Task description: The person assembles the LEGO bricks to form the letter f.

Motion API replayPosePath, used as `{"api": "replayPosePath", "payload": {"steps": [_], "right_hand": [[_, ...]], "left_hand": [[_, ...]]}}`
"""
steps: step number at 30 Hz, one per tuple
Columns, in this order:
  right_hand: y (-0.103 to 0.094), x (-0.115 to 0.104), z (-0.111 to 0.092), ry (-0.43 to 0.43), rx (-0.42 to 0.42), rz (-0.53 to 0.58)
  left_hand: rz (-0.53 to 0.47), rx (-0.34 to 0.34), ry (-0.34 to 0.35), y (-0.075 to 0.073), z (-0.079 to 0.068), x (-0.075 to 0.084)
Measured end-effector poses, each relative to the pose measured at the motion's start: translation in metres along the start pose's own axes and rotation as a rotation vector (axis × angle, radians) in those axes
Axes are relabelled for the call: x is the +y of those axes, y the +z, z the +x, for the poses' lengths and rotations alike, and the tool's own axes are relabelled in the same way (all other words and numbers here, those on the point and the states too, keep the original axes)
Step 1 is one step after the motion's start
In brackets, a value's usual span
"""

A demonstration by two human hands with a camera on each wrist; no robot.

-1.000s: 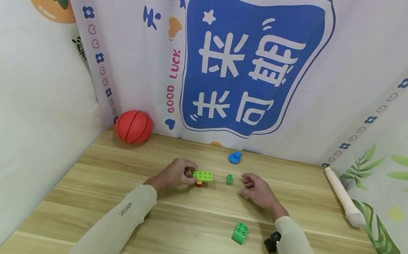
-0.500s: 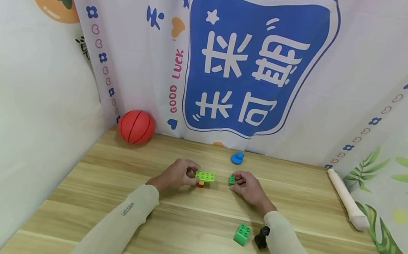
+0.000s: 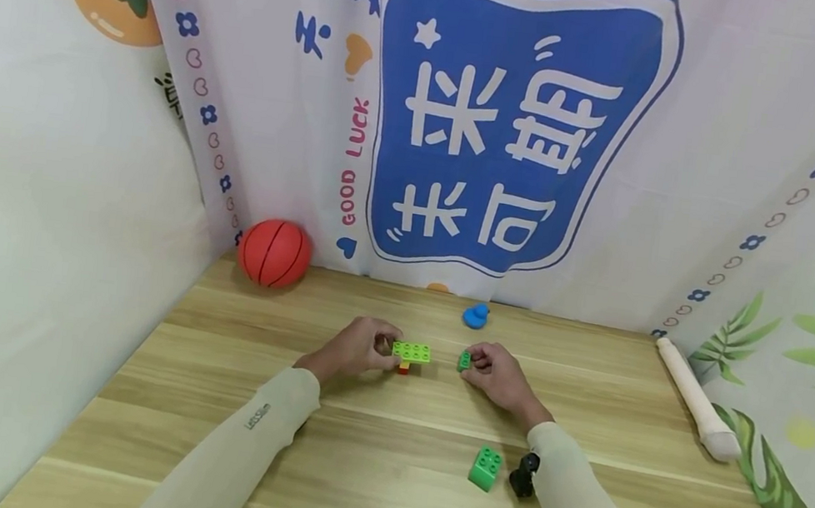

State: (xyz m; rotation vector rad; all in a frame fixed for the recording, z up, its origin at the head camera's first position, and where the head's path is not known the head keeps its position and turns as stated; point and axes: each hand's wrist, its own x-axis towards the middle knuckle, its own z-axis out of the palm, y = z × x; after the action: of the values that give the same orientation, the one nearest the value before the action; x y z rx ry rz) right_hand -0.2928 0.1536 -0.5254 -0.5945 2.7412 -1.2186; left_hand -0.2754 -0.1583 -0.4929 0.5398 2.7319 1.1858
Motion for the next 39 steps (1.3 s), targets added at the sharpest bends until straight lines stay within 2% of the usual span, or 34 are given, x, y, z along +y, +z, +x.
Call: {"api": "replayPosePath", "payload": {"steps": [7, 12, 19, 28, 33, 39], "right_hand": [[-0.001, -0.001, -0.001, 0.041, -0.008, 0.013], [-0.003, 0.001, -0.002, 0.085, 0.010, 0.068], [-0.005, -0.001, -0.004, 0.072, 0.026, 0.123], [-0.001, -0.034, 0.002, 0.007, 0.050, 0.140], [0.003, -0.062, 0.010, -0.064, 0.061, 0.126], [0.015, -0.083, 0.018, -0.140, 0.044, 0.104]], "left_hand": [[0.006, 0.001, 0.016, 0.000, -0.001, 0.000], [0.004, 0.001, 0.022, 0.000, -0.001, 0.001], [-0.005, -0.001, 0.008, -0.001, -0.001, 0.002], [-0.019, 0.002, 0.000, 0.000, -0.002, -0.001], [-0.018, 0.005, 0.014, 0.000, -0.003, -0.001], [-0.005, 0.010, 0.054, 0.001, -0.002, -0.002]]}}
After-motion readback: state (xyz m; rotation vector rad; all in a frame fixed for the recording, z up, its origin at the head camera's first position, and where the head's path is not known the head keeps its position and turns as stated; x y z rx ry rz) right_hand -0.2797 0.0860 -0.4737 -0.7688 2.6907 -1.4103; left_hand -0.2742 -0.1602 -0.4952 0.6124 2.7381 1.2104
